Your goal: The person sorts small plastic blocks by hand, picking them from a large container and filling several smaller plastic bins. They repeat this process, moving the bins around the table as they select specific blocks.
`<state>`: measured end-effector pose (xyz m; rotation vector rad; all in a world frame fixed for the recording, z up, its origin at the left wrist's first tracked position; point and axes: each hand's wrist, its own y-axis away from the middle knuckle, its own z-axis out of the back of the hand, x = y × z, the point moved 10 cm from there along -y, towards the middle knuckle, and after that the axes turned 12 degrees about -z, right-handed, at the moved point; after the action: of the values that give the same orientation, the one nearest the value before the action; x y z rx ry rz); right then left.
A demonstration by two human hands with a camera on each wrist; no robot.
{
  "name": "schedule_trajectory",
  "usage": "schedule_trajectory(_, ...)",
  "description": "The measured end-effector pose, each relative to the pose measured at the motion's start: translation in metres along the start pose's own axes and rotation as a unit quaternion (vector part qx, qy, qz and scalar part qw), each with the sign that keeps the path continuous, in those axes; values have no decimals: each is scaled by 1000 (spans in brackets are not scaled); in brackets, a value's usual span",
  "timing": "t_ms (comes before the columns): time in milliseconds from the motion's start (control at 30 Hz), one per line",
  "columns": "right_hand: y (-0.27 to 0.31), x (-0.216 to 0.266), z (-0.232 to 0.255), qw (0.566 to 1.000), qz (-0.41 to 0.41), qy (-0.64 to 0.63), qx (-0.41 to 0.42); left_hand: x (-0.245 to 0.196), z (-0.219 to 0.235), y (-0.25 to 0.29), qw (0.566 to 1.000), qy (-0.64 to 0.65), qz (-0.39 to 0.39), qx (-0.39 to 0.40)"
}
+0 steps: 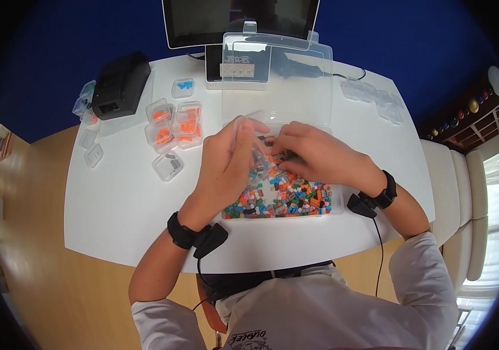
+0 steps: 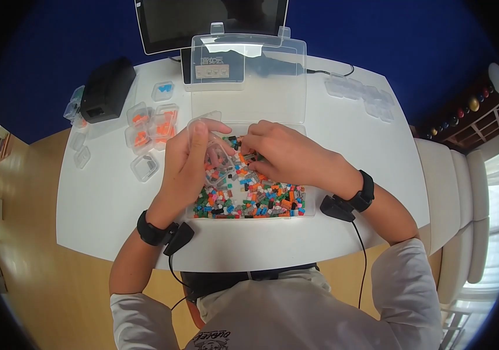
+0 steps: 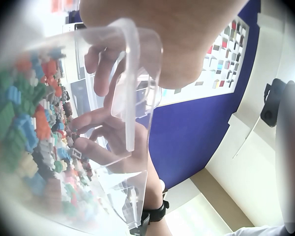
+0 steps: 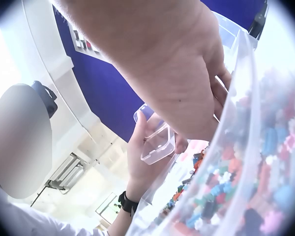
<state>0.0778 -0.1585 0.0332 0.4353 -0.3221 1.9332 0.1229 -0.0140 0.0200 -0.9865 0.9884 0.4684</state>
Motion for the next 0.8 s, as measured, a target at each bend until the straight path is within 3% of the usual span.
schedule_trajectory(433, -7, 4, -11, 997, -14, 65, 44, -1, 2, -2, 999, -32, -13, 8)
schedule_trajectory(467, -6, 5, -4, 998, -23, 20, 47, 3, 4, -2, 999, -34, -9, 3)
schedule_trajectory(533, -7, 7, 3, 998, -28, -26, 54, -6, 8, -3, 993, -90, -73, -3)
schedule_trajectory(633, -6, 4, 19, 996, -34, -80, 26, -6, 7, -3, 993, -95, -62, -9)
schedule_trajectory(733, 1, 20, 7, 994, 9, -98, 46, -6, 6, -3, 994, -88, -68, -10)
schedule_trajectory(800, 7, 25, -16, 997, 34, -25, 71, -3, 7, -2, 995, -80, -57, -12)
